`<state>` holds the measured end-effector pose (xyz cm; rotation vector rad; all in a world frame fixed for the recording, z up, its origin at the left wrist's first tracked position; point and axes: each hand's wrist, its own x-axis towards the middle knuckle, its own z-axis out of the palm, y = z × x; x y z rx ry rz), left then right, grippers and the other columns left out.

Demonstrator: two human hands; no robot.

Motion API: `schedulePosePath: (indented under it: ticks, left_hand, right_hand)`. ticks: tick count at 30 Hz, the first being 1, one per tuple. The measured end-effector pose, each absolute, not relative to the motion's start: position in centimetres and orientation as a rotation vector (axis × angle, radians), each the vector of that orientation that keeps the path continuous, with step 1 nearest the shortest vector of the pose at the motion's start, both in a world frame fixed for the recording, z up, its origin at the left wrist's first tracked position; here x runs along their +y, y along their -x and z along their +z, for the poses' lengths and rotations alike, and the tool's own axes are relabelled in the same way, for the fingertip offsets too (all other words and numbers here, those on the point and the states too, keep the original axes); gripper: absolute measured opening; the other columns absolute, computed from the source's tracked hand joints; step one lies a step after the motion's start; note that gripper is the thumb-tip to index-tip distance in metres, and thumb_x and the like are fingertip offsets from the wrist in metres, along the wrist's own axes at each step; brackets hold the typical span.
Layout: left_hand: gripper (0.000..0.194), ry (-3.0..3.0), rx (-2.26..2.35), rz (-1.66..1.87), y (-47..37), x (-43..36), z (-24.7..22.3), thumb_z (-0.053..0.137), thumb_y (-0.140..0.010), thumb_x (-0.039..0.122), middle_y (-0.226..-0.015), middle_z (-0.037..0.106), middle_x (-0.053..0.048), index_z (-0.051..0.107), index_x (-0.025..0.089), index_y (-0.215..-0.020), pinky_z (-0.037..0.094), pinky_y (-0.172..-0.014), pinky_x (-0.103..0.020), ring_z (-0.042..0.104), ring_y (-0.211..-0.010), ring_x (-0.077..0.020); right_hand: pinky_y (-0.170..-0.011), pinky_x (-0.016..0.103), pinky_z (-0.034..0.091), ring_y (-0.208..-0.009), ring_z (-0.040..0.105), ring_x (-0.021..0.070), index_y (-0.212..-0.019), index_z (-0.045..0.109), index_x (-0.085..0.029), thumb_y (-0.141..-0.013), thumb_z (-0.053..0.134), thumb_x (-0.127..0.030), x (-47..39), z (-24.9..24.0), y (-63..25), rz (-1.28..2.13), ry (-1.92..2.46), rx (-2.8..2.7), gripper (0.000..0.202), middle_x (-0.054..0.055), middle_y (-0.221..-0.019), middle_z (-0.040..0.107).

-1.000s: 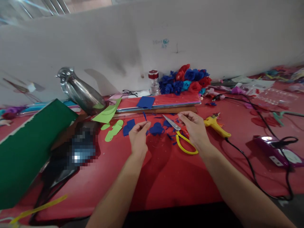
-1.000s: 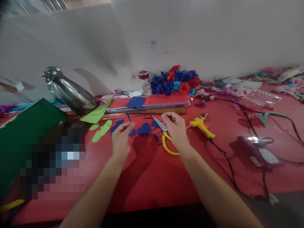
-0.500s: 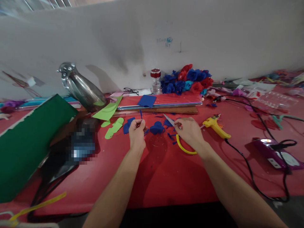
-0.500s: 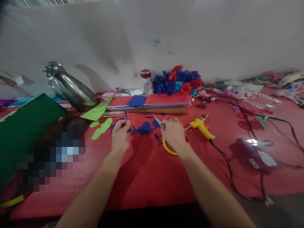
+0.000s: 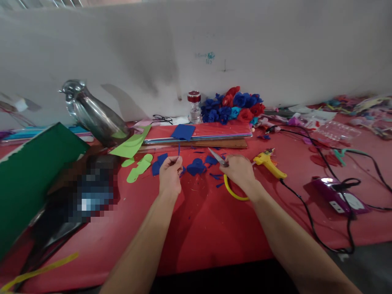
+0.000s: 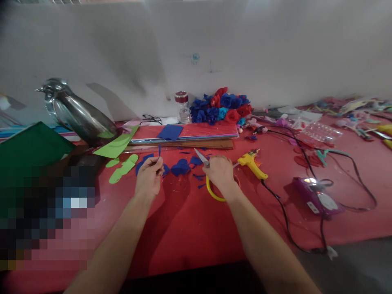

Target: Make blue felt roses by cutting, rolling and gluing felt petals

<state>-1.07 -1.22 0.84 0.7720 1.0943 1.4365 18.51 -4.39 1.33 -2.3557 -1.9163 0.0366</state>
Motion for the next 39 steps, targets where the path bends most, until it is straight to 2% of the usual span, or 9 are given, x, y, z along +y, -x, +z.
schedulePosePath:
  ticks: [5,11,19,23,26,29,32,36,39]
  left_hand:
    - [0.018,-0.753,1.082,1.454,1.1,-1.2,0.9,0.073,-0.056,0.02,-0.051,0.047,0.005,0.055,0.017,-0.059,0.028,-0.047,-0.02,0.038,-0.046,-0.0043]
    - [0.017,-0.723,1.067,1.466,1.0,-1.2,0.8,0.073,-0.055,0.019,-0.05,0.047,0.005,0.056,0.017,-0.059,0.027,-0.046,-0.02,0.038,-0.046,-0.0044]
    - [0.02,-0.737,1.048,1.414,0.7,-1.6,1.0,0.074,-0.056,0.021,-0.05,0.045,0.006,0.055,0.017,-0.059,0.028,-0.047,-0.021,0.037,-0.045,-0.0042]
    - [0.021,-0.756,1.027,1.395,0.4,-1.8,1.0,0.075,-0.055,0.022,-0.052,0.047,0.006,0.055,0.017,-0.06,0.027,-0.047,-0.02,0.038,-0.047,-0.0045]
    - [0.024,-0.776,1.004,1.371,0.3,-1.9,0.9,0.077,-0.053,0.025,-0.051,0.047,0.006,0.055,0.016,-0.06,0.026,-0.047,-0.02,0.038,-0.047,-0.0046]
    - [0.027,-0.798,0.983,1.324,0.1,-2.1,0.8,0.078,-0.052,0.028,-0.049,0.047,0.006,0.055,0.016,-0.06,0.028,-0.048,-0.019,0.038,-0.047,-0.0045]
    - [0.028,-0.81,0.982,1.278,-0.2,-2.3,0.9,0.08,-0.053,0.03,-0.053,0.049,0.006,0.057,0.016,-0.063,0.031,-0.051,-0.018,0.041,-0.05,-0.0043]
    - [0.032,-0.814,0.986,1.177,-0.5,-2.8,1.4,0.081,-0.053,0.031,-0.066,0.058,0.004,0.067,0.016,-0.077,0.031,-0.052,-0.019,0.044,-0.054,-0.004]
    - [0.036,-0.835,0.933,1.096,-0.7,-3.2,1.9,0.082,-0.051,0.032,-0.064,0.059,0.003,0.07,0.014,-0.08,0.029,-0.049,-0.02,0.038,-0.049,-0.0029]
  right_hand:
    - [-0.07,0.035,0.042,-0.086,0.064,0.0278,-0.089,0.07,-0.016,-0.081,0.05,-0.033,-4.5,1.6,-19.5,-0.043,2.454,-1.8,0.027,0.015,-0.089,0.07]
    - [-0.082,0.039,0.038,-0.102,0.053,0.0289,-0.102,0.069,-0.019,-0.084,0.052,-0.033,-4.6,1.0,-17.7,-0.103,2.112,-1.993,0.028,0.011,-0.106,0.067]
    - [-0.085,0.033,0.036,-0.092,0.054,0.0224,-0.085,0.07,-0.019,-0.083,0.048,-0.02,-3.8,-0.2,-18.0,0.036,2.043,-1.875,0.022,0.007,-0.094,0.07]
    - [-0.083,0.035,0.036,-0.097,0.052,0.0244,-0.09,0.07,-0.021,-0.082,0.051,-0.022,-3.7,-0.4,-18.0,0.023,2.03,-1.912,0.02,0.007,-0.1,0.069]
    - [-0.083,0.036,0.036,-0.095,0.053,0.0245,-0.081,0.069,-0.02,-0.081,0.051,-0.02,-3.5,-0.8,-18.0,0.043,1.972,-1.876,0.018,0.008,-0.095,0.069]
    - [-0.078,0.034,0.037,-0.081,0.055,0.0208,-0.074,0.065,-0.019,-0.078,0.053,-0.022,-3.1,-0.9,-18.3,0.292,1.78,-1.651,0.013,0.007,-0.082,0.068]
    - [-0.069,0.029,0.038,-0.065,0.052,0.015,-0.07,0.061,-0.019,-0.073,0.058,-0.03,-3.2,-0.4,-18.1,0.784,1.495,-1.389,0.012,0.001,-0.068,0.061]
    - [-0.067,0.026,0.038,-0.063,0.051,0.0115,-0.065,0.06,-0.019,-0.06,0.071,-0.037,-4.1,0.8,-17.4,1.302,1.21,-1.158,0.022,-0.003,-0.064,0.057]
    - [-0.065,0.025,0.038,-0.061,0.052,0.0108,-0.063,0.061,-0.018,-0.054,0.076,-0.035,-4.5,1.4,-16.9,1.492,1.15,-1.055,0.024,-0.003,-0.063,0.059]
